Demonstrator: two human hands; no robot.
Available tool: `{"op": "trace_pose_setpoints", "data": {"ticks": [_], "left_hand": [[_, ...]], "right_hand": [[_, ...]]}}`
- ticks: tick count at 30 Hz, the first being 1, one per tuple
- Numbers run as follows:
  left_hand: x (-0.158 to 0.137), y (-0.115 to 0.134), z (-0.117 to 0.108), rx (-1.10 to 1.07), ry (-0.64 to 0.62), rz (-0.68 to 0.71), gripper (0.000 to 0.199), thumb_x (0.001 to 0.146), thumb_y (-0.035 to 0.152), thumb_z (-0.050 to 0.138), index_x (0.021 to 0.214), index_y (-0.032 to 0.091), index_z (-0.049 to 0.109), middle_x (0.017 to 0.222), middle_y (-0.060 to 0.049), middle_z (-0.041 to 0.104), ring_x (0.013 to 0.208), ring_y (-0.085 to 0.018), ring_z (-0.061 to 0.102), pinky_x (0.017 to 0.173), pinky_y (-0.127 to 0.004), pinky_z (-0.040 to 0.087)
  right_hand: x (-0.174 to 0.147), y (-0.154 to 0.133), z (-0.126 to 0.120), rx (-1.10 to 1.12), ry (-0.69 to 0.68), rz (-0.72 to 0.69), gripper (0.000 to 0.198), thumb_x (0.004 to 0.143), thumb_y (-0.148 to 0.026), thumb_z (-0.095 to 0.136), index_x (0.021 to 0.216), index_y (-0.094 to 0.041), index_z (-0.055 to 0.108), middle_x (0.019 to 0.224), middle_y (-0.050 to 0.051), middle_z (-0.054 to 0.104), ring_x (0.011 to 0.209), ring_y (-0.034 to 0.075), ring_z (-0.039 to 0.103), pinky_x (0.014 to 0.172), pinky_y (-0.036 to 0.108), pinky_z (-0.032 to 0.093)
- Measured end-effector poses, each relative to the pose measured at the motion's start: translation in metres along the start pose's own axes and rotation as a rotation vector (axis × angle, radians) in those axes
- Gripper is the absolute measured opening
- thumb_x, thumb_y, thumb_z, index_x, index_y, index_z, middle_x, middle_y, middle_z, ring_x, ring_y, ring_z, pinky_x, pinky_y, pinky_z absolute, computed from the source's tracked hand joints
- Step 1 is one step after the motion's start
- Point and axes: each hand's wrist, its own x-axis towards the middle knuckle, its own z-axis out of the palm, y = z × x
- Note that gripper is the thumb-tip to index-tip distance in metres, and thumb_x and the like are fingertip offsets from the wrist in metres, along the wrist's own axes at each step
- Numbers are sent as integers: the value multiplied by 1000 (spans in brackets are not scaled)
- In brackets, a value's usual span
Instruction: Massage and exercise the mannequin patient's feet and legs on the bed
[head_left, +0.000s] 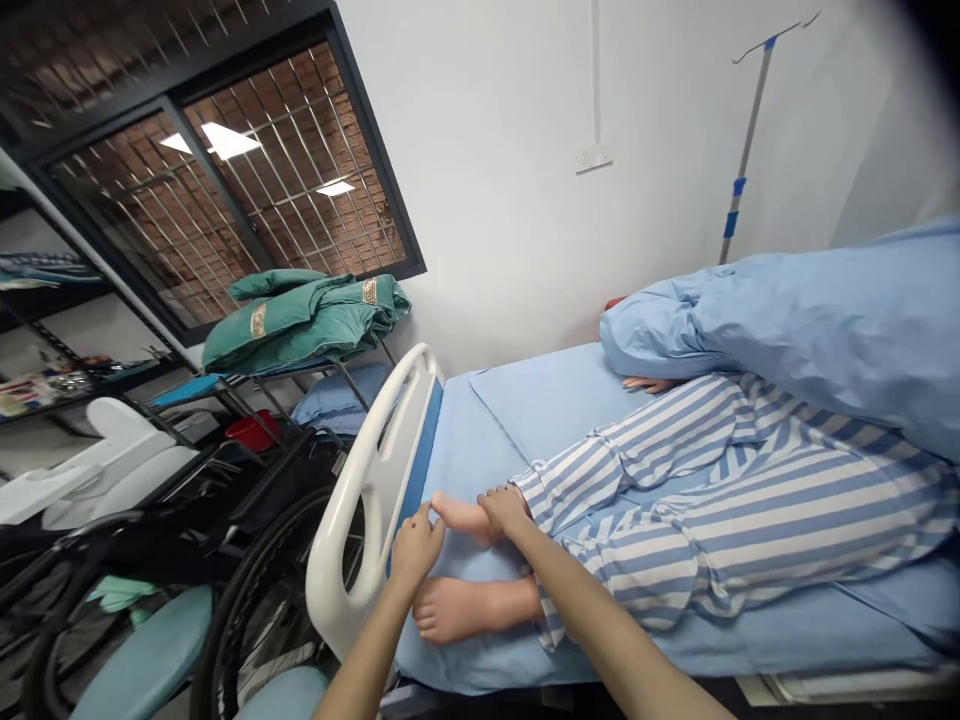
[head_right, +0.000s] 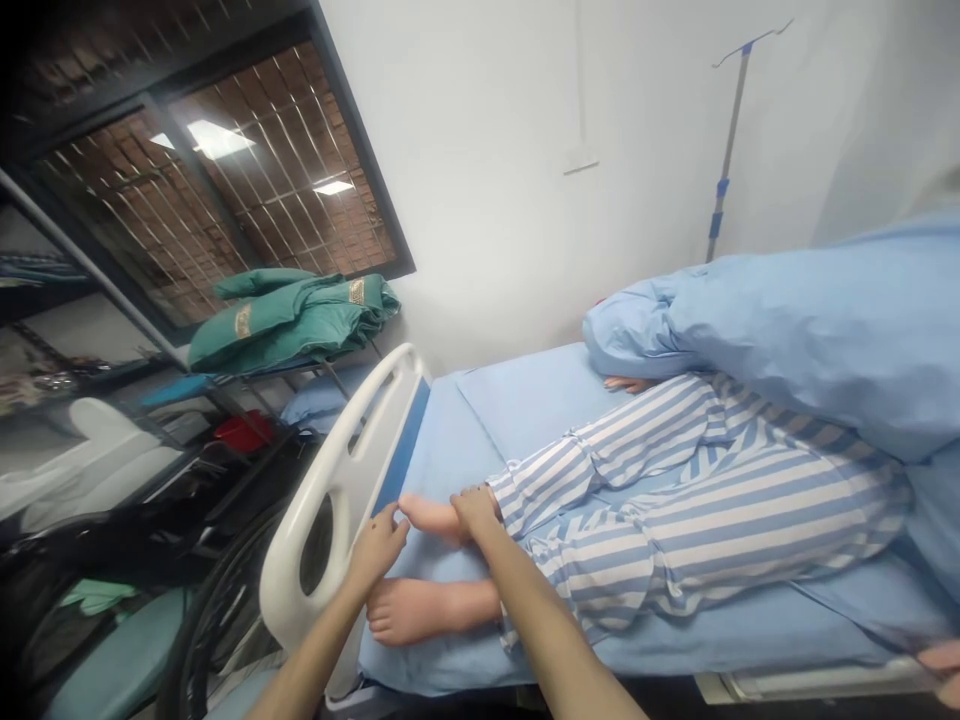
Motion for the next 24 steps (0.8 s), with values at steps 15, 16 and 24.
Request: {"op": "trace_pose_setpoints", "data": {"ticks": [15, 16, 24], "left_hand": [[-65, 4, 19, 217, 238, -99, 25, 80, 27, 34, 83, 19, 57, 86, -5, 66, 74, -20, 62, 58, -28, 36], [-66, 4, 18, 221, 233, -103, 25, 80, 28, 33, 84, 19, 57, 85, -6, 65, 74, -20, 62, 58, -28, 36], [-70, 7, 15, 228, 220, -128, 36, 81, 28, 29, 102, 16, 56, 92, -10, 65, 77, -26, 62, 63, -34, 42]], "right_hand": [[-45, -16, -3, 116, 162, 88, 61, 52, -46, 68, 102, -16, 54, 102, 14, 57, 102, 30, 47, 95, 46, 21], [-49, -18, -3, 119, 166, 96, 60, 53, -46, 67, 103, -15, 54, 102, 14, 57, 103, 30, 47, 96, 46, 20], [-96, -41, -3, 243, 254, 99, 66, 68, -28, 52, 128, -8, 33, 134, 17, 34, 125, 31, 25, 101, 44, 20]]}}
